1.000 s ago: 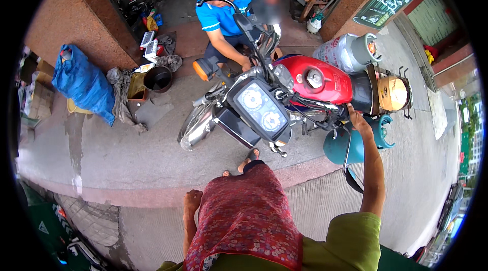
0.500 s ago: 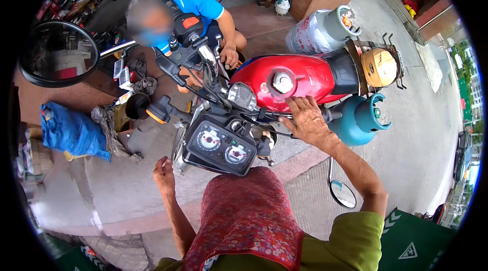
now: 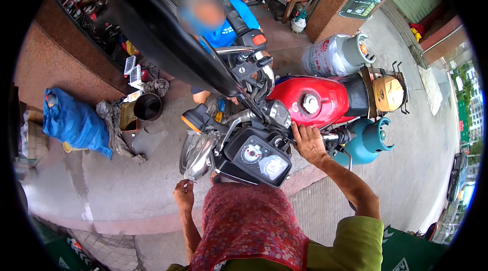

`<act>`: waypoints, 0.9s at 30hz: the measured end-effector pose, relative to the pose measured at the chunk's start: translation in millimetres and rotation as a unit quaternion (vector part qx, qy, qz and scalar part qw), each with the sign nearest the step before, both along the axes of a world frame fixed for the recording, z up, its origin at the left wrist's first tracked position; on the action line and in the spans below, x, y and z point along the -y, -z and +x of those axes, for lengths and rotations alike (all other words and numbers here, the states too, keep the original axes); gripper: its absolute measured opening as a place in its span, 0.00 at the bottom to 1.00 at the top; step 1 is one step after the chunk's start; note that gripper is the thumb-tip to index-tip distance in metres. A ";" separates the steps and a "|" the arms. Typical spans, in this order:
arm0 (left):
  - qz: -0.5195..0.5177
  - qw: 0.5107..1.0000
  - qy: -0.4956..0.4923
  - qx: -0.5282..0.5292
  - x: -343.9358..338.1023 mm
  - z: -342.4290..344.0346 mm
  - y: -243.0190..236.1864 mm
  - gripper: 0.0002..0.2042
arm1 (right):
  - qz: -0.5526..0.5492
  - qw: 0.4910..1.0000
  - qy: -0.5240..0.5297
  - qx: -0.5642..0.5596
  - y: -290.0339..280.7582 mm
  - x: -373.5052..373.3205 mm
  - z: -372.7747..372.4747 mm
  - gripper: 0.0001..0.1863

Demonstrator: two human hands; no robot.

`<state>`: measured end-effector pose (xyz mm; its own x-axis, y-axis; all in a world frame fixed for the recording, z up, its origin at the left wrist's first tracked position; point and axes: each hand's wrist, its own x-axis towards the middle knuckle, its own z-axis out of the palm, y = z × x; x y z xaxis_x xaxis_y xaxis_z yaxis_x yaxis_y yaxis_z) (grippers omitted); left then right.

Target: The person receives a small black component from another man and installs it onto the motorcycle's handlebar area. The person then uses a wrench to tighten a bolt on the handlebar assembly.

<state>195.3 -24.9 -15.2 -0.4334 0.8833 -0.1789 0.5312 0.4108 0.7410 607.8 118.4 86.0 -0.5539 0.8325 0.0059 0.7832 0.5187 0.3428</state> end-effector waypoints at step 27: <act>0.211 0.975 -0.015 0.073 -82.8 11.2 -106.9 0.17 | -0.026 0.757 0.565 -0.326 -86.5 222.2 226.0 0.16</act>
